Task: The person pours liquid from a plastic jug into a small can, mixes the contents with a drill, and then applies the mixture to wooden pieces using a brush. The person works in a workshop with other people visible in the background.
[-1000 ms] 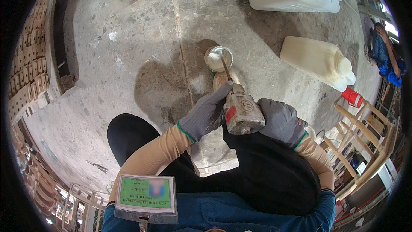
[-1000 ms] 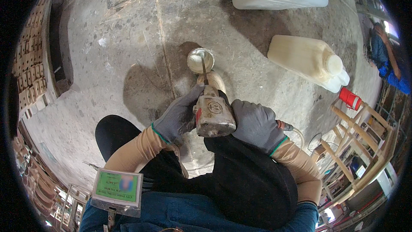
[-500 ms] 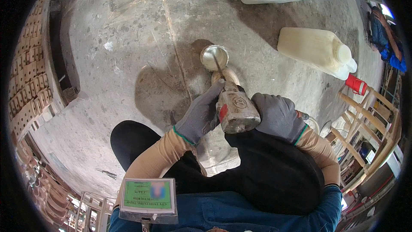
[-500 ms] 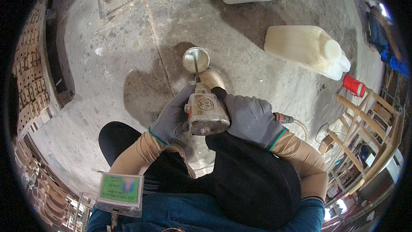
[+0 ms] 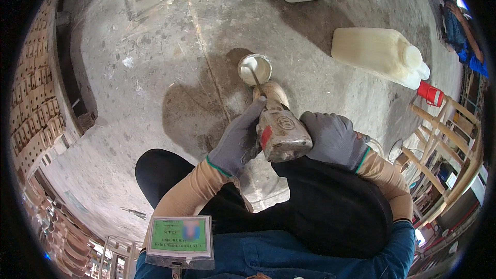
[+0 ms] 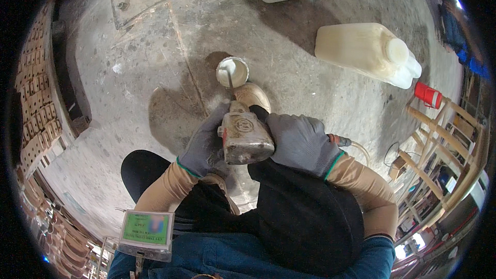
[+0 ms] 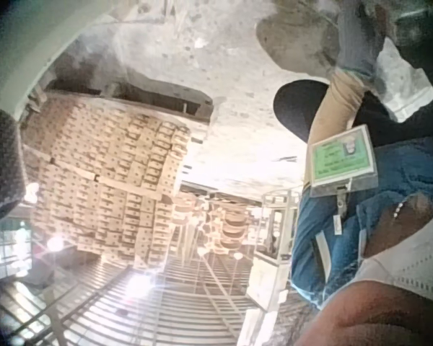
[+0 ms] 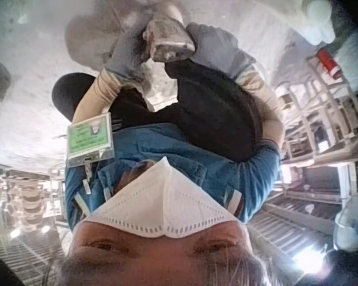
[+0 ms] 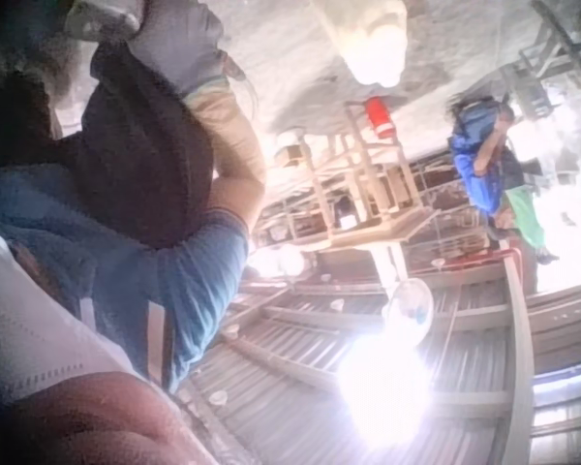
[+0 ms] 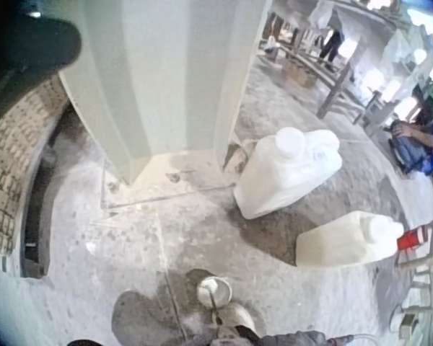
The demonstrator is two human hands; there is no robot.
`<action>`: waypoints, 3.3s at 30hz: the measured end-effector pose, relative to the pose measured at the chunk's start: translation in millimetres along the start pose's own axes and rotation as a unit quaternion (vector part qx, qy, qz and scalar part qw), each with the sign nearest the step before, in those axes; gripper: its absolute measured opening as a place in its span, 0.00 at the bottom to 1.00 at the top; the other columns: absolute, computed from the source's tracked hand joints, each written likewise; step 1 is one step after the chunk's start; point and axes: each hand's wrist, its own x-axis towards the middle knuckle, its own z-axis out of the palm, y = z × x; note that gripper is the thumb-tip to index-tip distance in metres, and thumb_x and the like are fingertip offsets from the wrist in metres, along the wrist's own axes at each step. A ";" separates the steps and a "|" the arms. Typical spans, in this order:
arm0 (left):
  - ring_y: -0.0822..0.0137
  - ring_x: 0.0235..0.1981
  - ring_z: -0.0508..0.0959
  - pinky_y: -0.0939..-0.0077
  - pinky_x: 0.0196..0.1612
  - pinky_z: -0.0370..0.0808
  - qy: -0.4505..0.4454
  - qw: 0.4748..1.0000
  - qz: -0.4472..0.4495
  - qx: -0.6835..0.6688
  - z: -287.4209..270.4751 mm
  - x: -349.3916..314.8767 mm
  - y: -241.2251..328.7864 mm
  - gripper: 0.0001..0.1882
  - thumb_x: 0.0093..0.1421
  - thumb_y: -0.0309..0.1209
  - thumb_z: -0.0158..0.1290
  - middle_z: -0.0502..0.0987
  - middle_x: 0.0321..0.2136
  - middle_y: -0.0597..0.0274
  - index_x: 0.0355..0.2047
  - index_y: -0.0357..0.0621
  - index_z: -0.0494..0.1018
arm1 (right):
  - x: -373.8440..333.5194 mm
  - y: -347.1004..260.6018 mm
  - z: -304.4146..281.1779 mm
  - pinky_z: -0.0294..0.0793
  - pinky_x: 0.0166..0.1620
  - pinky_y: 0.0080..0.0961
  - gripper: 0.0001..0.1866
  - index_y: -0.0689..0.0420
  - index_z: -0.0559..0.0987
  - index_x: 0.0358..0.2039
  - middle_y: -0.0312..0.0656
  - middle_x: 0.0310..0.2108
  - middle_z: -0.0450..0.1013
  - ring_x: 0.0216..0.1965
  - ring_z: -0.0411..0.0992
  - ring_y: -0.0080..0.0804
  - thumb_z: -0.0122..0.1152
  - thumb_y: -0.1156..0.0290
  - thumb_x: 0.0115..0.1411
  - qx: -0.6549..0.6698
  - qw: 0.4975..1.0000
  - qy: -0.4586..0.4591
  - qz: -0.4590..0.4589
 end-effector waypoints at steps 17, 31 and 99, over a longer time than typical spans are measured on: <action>0.62 0.47 0.74 0.66 0.52 0.72 0.036 0.997 -0.013 -0.068 10.2 9.2 -2.0 0.21 0.65 0.41 0.45 0.71 0.45 0.55 0.51 0.40 0.63 | 3.9 3.4 -6.6 0.71 0.33 0.41 0.20 0.57 0.72 0.31 0.50 0.24 0.73 0.29 0.74 0.48 0.60 0.53 0.47 -0.018 1.000 -0.006 -0.006; 0.63 0.50 0.72 0.66 0.55 0.69 0.037 0.998 -0.002 0.060 18.9 8.3 -4.3 0.23 0.64 0.46 0.44 0.70 0.49 0.59 0.54 0.47 0.63 | -2.0 -0.4 -10.1 0.71 0.45 0.41 0.27 0.51 0.77 0.41 0.51 0.36 0.75 0.40 0.74 0.49 0.59 0.45 0.47 0.116 0.981 -0.130 0.086; 0.57 0.50 0.71 0.61 0.54 0.65 -0.122 0.991 -0.043 -0.042 -34.0 -17.9 19.3 0.18 0.64 0.46 0.40 0.73 0.45 0.57 0.42 0.48 0.70 | 0.7 -23.8 -36.2 0.70 0.46 0.39 0.31 0.55 0.79 0.38 0.51 0.36 0.76 0.42 0.73 0.48 0.63 0.41 0.43 0.153 0.986 -0.008 0.069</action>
